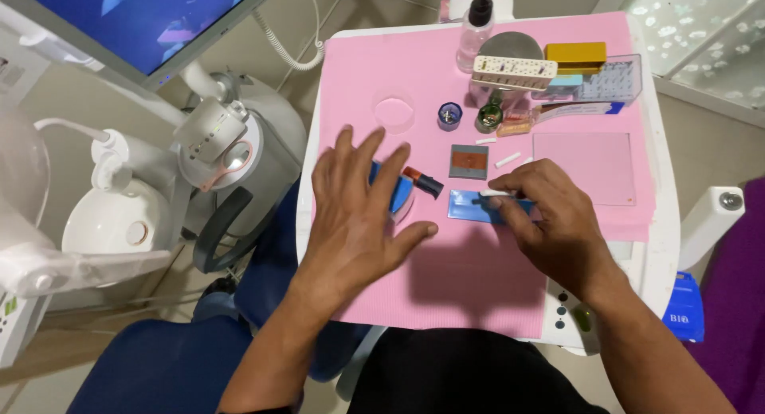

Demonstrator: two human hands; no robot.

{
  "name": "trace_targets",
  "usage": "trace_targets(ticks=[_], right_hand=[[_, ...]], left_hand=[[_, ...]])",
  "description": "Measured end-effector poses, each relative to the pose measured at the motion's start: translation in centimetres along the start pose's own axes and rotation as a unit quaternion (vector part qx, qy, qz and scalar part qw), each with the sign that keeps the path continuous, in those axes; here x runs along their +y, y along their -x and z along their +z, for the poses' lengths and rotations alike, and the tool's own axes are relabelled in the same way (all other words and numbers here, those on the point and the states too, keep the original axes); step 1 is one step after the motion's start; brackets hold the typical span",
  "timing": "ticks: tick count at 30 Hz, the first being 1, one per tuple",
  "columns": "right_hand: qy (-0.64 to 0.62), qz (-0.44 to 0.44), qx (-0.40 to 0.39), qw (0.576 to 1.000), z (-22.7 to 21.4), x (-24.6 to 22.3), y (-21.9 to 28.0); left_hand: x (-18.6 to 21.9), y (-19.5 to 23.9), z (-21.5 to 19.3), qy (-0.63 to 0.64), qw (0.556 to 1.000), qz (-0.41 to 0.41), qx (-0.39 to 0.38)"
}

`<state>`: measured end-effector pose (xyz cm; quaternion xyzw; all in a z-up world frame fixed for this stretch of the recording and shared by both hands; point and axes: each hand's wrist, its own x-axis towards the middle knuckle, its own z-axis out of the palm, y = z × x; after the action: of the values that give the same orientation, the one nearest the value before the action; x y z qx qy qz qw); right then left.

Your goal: Refill a dental cotton roll dispenser and clean the surfaces in the dental treatment room.

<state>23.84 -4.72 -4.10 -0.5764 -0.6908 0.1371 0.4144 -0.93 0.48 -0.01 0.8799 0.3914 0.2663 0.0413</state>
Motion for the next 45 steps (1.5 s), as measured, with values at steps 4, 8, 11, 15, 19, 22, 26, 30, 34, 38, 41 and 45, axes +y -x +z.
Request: trace_targets(ticks=[4, 8, 11, 15, 19, 22, 26, 30, 34, 38, 41, 45], right_hand=[[-0.009, -0.095, -0.019, 0.995, 1.5, -1.1, -1.5], [0.011, -0.125, -0.044, 0.991, 1.9, -2.4, -3.2], [0.018, -0.163, -0.058, 0.985, 1.5, -3.3, -4.7], [0.029, -0.167, -0.123, 0.978, 1.5, -3.8, -6.3], [0.039, -0.215, -0.166, 0.962, 2.1, -4.8, -7.9], [0.028, -0.231, -0.198, 0.952, 2.8, -5.5, -8.6], [0.087, -0.234, -0.232, 0.94, 3.0, -5.7, -8.6], [0.098, -0.258, -0.223, 0.935, 2.9, -5.6, -8.5], [0.05, -0.216, -0.236, 0.946, 1.8, -3.9, -8.4], [0.05, -0.168, -0.165, 0.971, -2.2, -1.6, -8.3], [0.171, -0.037, -0.13, 0.976, -4.9, -0.9, -8.2], [0.274, 0.119, -0.158, 0.941, -5.1, 1.8, -7.1]], left_hand=[[-1.7, 0.3, 0.5, -0.037, 0.998, -0.052, -0.009], [-2.1, 0.6, 0.7, 0.052, 0.993, -0.102, -0.007], [-2.6, 0.5, 0.3, 0.125, 0.986, -0.109, 0.026], [-3.3, -0.2, -0.8, 0.251, 0.953, -0.149, 0.077], [-4.8, -0.4, -0.1, 0.355, 0.909, -0.2, 0.084], [-5.4, -0.5, 0.5, 0.406, 0.89, -0.184, 0.099], [-5.3, -0.5, 0.6, 0.41, 0.887, -0.186, 0.099], [-5.1, -0.5, 0.3, 0.396, 0.893, -0.194, 0.09], [-4.3, -0.5, -0.4, 0.372, 0.903, -0.201, 0.079], [-3.0, -0.1, -0.7, 0.262, 0.95, -0.16, 0.056], [-2.2, 0.3, -0.2, 0.187, 0.972, -0.141, 0.024], [-1.6, 0.3, 0.4, 0.108, 0.987, -0.117, 0.011]])
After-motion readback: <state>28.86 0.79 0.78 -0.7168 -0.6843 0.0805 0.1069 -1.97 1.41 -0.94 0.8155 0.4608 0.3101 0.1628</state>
